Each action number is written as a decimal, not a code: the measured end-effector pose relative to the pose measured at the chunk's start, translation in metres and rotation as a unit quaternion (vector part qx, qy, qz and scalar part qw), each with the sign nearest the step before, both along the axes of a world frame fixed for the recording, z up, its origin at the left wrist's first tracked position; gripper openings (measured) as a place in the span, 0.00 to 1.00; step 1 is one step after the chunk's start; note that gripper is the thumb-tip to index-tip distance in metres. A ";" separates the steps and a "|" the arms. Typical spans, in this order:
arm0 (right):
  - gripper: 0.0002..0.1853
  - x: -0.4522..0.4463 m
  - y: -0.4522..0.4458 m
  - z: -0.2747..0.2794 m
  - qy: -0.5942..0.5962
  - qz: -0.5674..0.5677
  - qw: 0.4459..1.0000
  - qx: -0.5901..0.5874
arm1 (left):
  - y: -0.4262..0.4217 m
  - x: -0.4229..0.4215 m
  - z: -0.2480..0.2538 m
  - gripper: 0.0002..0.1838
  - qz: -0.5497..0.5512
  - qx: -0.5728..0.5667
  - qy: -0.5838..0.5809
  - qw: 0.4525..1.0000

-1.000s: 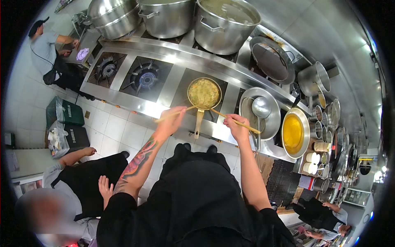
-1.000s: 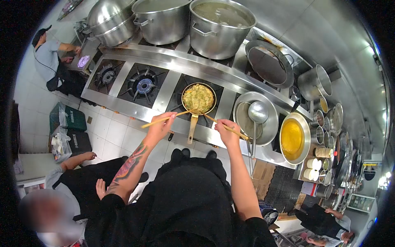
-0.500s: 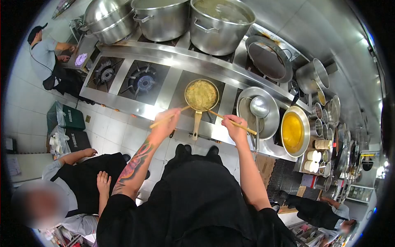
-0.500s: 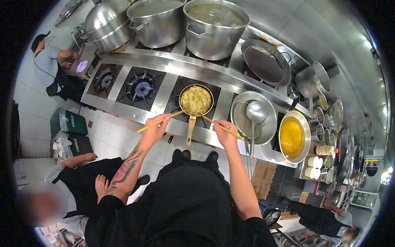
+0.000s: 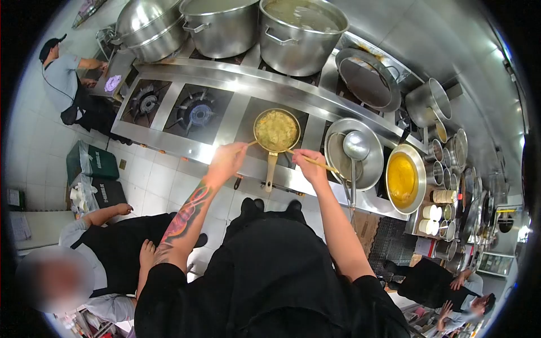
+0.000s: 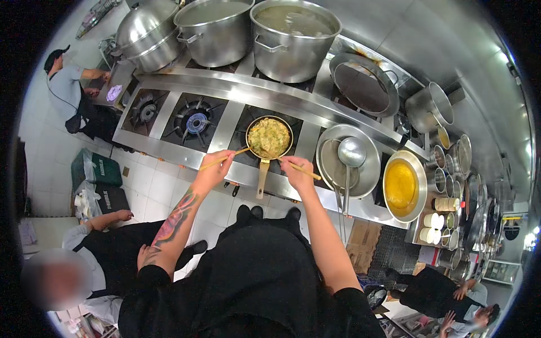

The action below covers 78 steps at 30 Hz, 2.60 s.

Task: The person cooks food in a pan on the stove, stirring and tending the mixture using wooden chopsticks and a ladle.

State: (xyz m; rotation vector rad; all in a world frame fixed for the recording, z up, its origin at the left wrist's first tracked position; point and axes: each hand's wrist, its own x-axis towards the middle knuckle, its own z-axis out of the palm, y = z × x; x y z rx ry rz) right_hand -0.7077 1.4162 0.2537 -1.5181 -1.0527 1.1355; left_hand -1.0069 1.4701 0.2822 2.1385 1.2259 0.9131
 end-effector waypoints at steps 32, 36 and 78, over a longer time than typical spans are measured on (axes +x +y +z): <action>0.23 -0.058 0.025 -0.092 -0.654 0.122 0.732 0.149 | 0.002 0.072 -0.135 0.32 -0.110 0.066 0.072 0.989; 0.23 -0.063 0.018 -0.077 -0.522 0.090 0.845 0.075 | -0.012 0.073 -0.132 0.30 -0.085 0.040 0.063 0.994; 0.32 0.021 -0.109 -0.100 0.399 -0.101 0.910 -0.048 | -0.112 0.214 -0.047 0.22 -0.059 -0.223 0.130 0.964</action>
